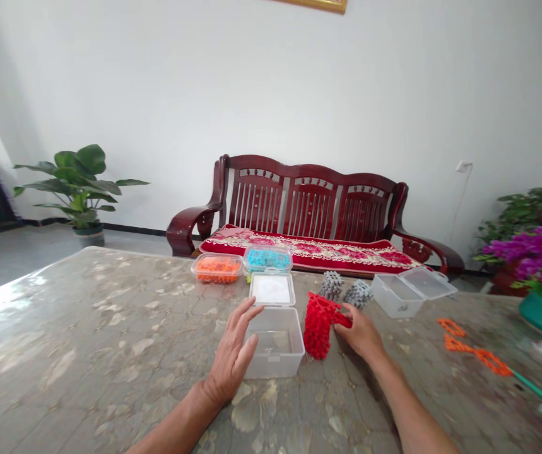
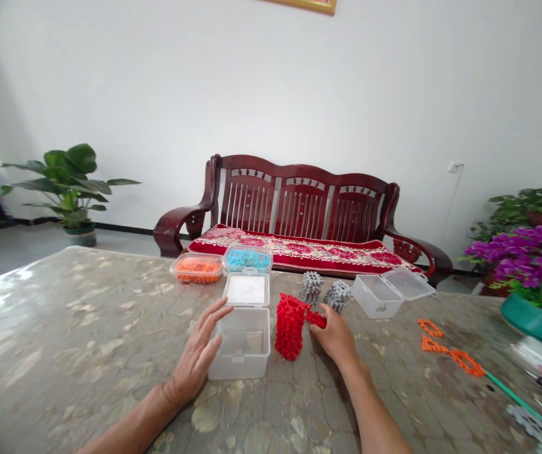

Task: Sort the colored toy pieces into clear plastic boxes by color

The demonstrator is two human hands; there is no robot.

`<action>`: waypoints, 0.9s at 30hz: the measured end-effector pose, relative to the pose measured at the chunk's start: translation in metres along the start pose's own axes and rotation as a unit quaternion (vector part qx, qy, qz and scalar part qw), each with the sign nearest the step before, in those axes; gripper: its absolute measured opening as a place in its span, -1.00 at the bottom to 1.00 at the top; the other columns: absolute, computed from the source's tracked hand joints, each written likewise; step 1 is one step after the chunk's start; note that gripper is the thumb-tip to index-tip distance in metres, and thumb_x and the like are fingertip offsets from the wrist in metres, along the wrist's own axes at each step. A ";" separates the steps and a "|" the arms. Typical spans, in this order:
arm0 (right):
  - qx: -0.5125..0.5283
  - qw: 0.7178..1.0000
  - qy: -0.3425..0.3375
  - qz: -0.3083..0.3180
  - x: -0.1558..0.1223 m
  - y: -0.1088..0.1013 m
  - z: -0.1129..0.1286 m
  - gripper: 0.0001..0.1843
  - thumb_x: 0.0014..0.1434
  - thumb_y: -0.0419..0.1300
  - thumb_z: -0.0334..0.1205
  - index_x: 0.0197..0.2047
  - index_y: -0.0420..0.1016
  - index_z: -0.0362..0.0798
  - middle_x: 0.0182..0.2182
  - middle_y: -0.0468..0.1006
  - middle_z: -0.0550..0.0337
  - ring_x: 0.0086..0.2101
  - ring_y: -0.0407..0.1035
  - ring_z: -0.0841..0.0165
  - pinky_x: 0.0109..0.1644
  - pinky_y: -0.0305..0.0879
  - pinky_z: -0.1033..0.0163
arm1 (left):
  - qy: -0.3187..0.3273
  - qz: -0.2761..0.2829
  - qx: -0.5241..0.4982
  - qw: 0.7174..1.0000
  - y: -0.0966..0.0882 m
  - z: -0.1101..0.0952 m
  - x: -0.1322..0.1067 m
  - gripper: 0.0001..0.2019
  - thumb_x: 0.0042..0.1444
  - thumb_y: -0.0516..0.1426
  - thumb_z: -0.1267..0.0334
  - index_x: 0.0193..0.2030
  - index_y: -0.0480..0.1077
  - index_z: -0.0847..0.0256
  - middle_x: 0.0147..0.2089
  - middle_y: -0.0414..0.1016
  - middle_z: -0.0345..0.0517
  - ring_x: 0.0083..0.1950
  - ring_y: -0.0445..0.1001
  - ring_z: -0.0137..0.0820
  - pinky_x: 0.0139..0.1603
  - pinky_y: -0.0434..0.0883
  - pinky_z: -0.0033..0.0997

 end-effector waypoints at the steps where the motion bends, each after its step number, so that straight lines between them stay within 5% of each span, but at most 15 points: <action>1: 0.011 1.000 -0.014 0.001 0.000 0.001 -0.002 -0.32 -0.01 0.27 -0.16 0.21 0.38 -0.05 -0.05 0.63 0.02 -0.05 0.51 0.16 0.02 0.35 0.11 | -0.001 0.002 -0.001 1.000 0.000 0.000 0.000 -0.55 0.36 -0.11 0.10 0.33 0.21 0.08 0.42 0.13 0.06 0.43 0.11 -0.07 0.41 0.11 0.13; 8: 0.143 0.990 -0.012 0.012 0.005 -0.011 -0.003 -0.51 -0.03 0.28 -0.15 0.01 0.54 -0.05 -0.22 0.68 0.06 -0.23 0.57 0.19 -0.12 0.45 0.10 | -0.010 0.011 -0.007 1.000 0.000 0.001 -0.001 -0.55 0.37 -0.12 0.10 0.34 0.18 0.05 0.42 0.10 0.03 0.44 0.08 -0.09 0.42 0.08 0.14; 14: 0.210 0.966 -0.104 -0.106 -0.013 -0.049 0.053 -0.53 0.13 0.18 0.04 0.00 0.54 -0.07 -0.14 0.66 -0.02 -0.14 0.53 0.18 -0.03 0.42 0.08 | -0.011 0.013 -0.009 1.000 0.000 0.002 -0.002 -0.55 0.37 -0.11 0.10 0.34 0.19 0.07 0.42 0.09 0.05 0.44 0.07 -0.08 0.42 0.08 0.15; 20: 0.068 0.970 -0.201 -0.117 -0.040 -0.062 0.109 -0.51 0.09 0.26 0.04 0.06 0.52 0.03 -0.01 0.59 0.04 -0.03 0.44 0.13 0.08 0.35 -0.01 | -0.012 0.013 -0.010 1.000 0.001 0.002 -0.002 -0.56 0.37 -0.11 0.11 0.34 0.18 0.06 0.42 0.09 0.04 0.45 0.06 -0.08 0.42 0.07 0.15; 27: -0.039 0.974 -0.196 -0.110 -0.051 -0.061 0.124 -0.48 0.06 0.27 -0.10 0.12 0.46 0.08 -0.08 0.62 0.15 -0.06 0.43 0.15 0.07 0.33 -0.01 | -0.012 0.021 -0.019 1.000 0.001 0.001 -0.001 -0.55 0.37 -0.11 0.10 0.35 0.18 0.07 0.42 0.08 0.05 0.45 0.04 -0.07 0.43 0.03 0.17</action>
Point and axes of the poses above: each hand's wrist, its own x-axis towards the middle knuckle, its own y-axis out of the palm, z = x × y, the point moved 2 cm from there along x, towards the middle knuckle
